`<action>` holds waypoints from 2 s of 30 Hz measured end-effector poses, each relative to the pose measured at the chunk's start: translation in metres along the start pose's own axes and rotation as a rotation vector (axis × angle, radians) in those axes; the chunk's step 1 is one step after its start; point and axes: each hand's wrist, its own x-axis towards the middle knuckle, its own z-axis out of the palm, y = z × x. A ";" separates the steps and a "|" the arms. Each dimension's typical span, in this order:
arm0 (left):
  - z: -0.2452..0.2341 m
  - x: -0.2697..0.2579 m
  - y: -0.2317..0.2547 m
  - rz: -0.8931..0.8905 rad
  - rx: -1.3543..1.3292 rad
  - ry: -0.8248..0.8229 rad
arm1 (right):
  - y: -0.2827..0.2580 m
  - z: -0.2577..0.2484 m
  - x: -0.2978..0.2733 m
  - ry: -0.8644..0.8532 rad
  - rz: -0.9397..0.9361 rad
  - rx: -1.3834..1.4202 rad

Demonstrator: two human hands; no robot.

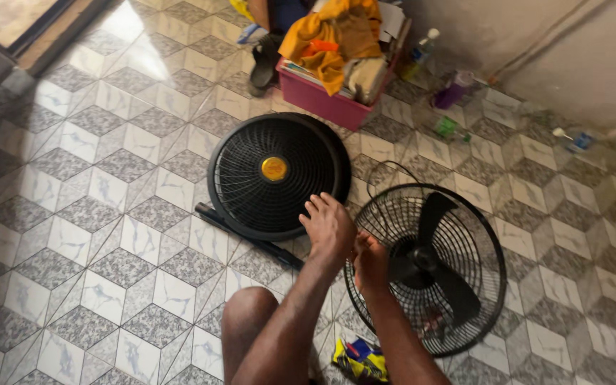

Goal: The person disassembles a black electric fan while sitting on the floor. They remove the front grill, unscrew the rear grill using a screwdriver, and detach the fan blades from the motor housing.

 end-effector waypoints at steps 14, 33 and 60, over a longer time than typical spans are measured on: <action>-0.027 -0.052 0.046 0.117 -0.116 -0.173 | -0.218 -0.034 -0.111 0.148 0.039 -0.483; 0.054 -0.102 0.043 0.198 0.098 -0.487 | -0.207 -0.089 -0.108 0.013 0.071 -0.687; 0.208 -0.109 -0.088 -0.504 -0.466 -0.408 | -0.203 -0.127 -0.115 0.061 0.132 -0.764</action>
